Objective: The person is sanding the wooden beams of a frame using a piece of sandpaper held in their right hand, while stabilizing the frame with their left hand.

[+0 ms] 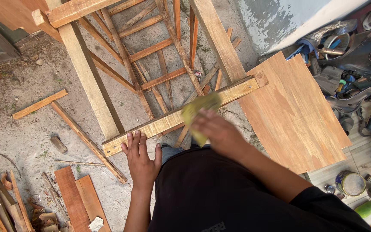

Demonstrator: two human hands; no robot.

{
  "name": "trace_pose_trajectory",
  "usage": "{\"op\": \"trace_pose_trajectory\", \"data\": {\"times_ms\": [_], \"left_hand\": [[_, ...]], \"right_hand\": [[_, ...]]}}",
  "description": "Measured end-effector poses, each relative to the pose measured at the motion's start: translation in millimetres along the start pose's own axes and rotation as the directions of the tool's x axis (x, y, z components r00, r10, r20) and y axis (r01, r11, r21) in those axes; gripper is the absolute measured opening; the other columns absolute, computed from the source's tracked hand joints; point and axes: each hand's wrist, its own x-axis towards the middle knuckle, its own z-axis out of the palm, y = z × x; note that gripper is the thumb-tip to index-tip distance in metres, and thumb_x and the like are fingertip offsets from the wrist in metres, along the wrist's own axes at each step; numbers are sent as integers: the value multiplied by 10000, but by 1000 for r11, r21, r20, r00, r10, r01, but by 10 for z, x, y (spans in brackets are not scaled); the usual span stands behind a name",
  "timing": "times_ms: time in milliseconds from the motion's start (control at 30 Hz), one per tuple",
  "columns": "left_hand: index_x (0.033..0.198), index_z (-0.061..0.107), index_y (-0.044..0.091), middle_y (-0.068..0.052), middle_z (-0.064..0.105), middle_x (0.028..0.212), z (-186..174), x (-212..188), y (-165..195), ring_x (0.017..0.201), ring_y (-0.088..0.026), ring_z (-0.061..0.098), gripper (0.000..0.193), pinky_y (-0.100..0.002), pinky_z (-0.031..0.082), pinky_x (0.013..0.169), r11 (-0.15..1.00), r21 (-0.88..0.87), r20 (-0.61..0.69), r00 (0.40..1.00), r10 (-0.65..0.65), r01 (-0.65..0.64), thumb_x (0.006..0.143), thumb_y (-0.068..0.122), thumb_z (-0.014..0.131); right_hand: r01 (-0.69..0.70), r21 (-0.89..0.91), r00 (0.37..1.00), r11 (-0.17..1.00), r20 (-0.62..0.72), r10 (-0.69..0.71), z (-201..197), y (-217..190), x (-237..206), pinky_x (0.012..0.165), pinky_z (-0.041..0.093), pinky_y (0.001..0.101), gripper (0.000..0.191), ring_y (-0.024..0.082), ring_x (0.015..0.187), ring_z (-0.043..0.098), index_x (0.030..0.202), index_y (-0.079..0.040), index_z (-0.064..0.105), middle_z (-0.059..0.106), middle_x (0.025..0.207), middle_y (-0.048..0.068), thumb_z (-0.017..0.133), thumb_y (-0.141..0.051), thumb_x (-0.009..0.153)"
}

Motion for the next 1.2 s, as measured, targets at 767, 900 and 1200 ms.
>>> {"op": "trace_pose_trajectory", "data": {"times_ms": [767, 900, 1200], "left_hand": [[1364, 572, -18, -205, 552, 1449, -127, 51, -27, 1466, -411, 417, 546, -623, 274, 1214, 999, -52, 44, 999, -12, 14, 919, 255, 731], [1393, 558, -16, -200, 531, 1477, -169, 61, -61, 1470, -410, 411, 580, -612, 284, 1210, 999, -51, 79, 997, -11, 15, 911, 257, 729], [1342, 622, 33, -190, 535, 1476, -315, 13, -366, 1454, -417, 432, 468, -586, 316, 1212, 999, -15, 10, 999, -32, 33, 936, 240, 727]], "right_hand": [[-265, -410, 928, 873, 138, 347, -493, 447, 593, 1126, 481, 504, 322, 358, 1119, 711, 1170, -74, 730, 726, 1183, 245, 522, 45, 955], [56, -117, 981, 992, 191, -33, 263, -216, 868, 1131, 472, 494, 346, 354, 1192, 685, 1209, -48, 683, 725, 1238, 205, 540, 12, 900], [-332, -311, 845, 891, 321, 427, -406, 185, 1085, 900, 570, 506, 311, 356, 928, 726, 1201, -97, 711, 748, 1066, 196, 495, -59, 980]]}}
